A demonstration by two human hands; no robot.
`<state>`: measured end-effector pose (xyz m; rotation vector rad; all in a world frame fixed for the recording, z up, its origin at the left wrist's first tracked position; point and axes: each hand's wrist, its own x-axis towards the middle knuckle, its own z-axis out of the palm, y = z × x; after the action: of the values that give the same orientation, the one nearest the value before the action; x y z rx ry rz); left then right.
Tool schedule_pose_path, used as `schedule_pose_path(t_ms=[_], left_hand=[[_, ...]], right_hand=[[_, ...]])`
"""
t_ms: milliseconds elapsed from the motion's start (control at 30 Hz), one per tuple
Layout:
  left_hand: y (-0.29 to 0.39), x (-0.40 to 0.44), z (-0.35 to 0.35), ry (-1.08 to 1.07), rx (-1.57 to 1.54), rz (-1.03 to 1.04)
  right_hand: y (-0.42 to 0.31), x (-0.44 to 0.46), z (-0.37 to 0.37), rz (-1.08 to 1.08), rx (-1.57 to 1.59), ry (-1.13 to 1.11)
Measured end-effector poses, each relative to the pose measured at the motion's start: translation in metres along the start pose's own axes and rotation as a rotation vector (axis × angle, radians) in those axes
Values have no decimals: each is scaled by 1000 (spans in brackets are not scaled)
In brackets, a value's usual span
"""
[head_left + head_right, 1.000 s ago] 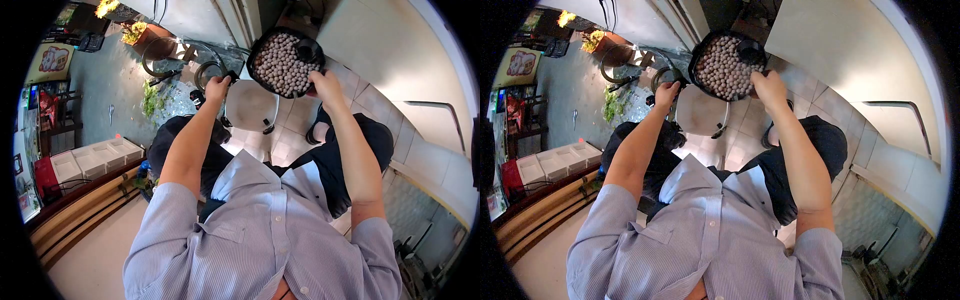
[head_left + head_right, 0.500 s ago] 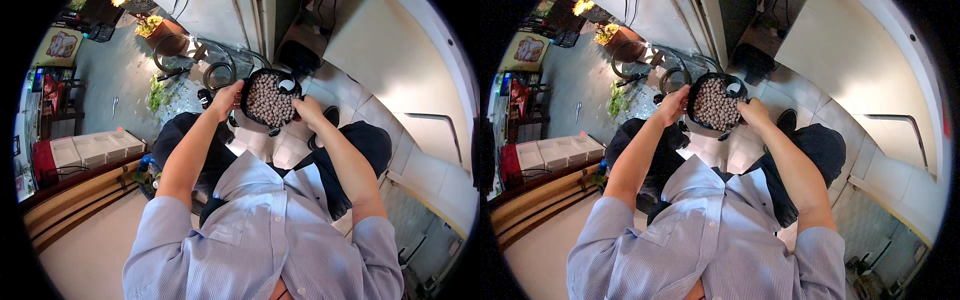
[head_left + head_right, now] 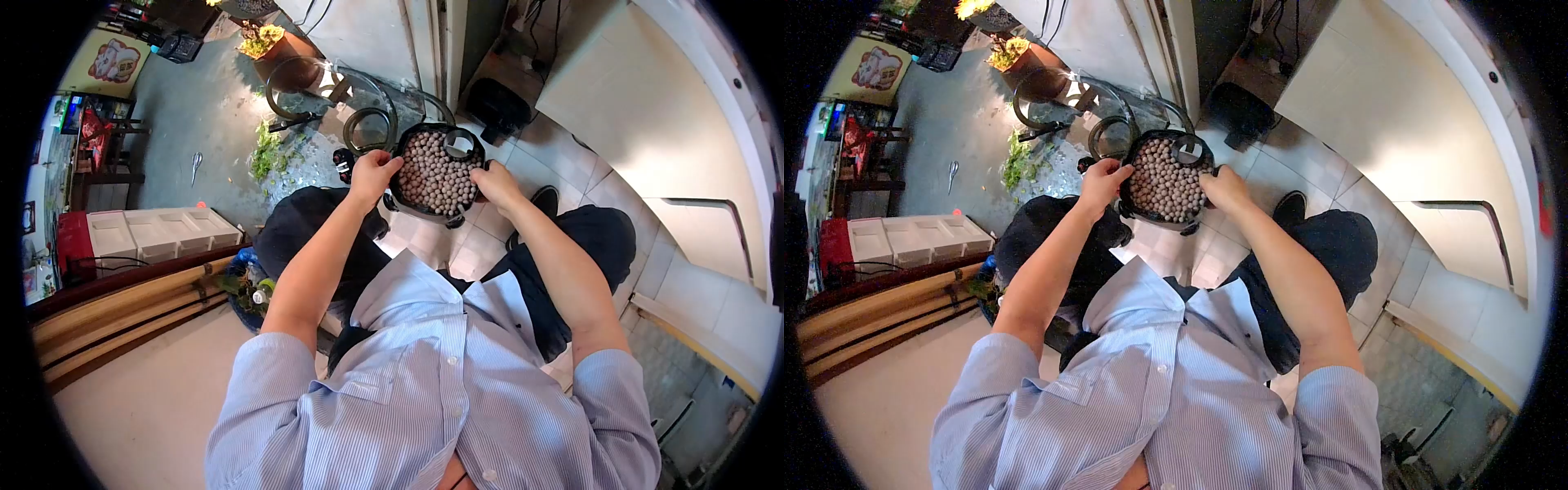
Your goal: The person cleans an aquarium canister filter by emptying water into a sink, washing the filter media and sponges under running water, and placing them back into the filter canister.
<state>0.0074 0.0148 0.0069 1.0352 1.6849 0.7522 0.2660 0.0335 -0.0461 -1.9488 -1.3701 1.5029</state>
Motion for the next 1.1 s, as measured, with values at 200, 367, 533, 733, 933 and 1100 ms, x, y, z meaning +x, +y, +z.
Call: schedule_pose_path(t_ms=[200, 367, 533, 733, 933, 1100], left_hand=[[10, -5, -7, 36, 611, 233], [10, -11, 4, 182, 704, 349], [20, -12, 6, 150, 730, 337], [23, 0, 5, 66, 889, 324], [51, -15, 13, 119, 1103, 489], [67, -16, 22, -244, 194, 63]], right_hand=[[0, 3, 5, -37, -12, 26], [-6, -5, 2, -35, -47, 26], [-14, -13, -2, -2, -96, 16], [-29, -27, -6, -11, -175, -5], [-28, -25, -2, -4, -174, -41], [-21, -20, 2, -41, -102, -24]])
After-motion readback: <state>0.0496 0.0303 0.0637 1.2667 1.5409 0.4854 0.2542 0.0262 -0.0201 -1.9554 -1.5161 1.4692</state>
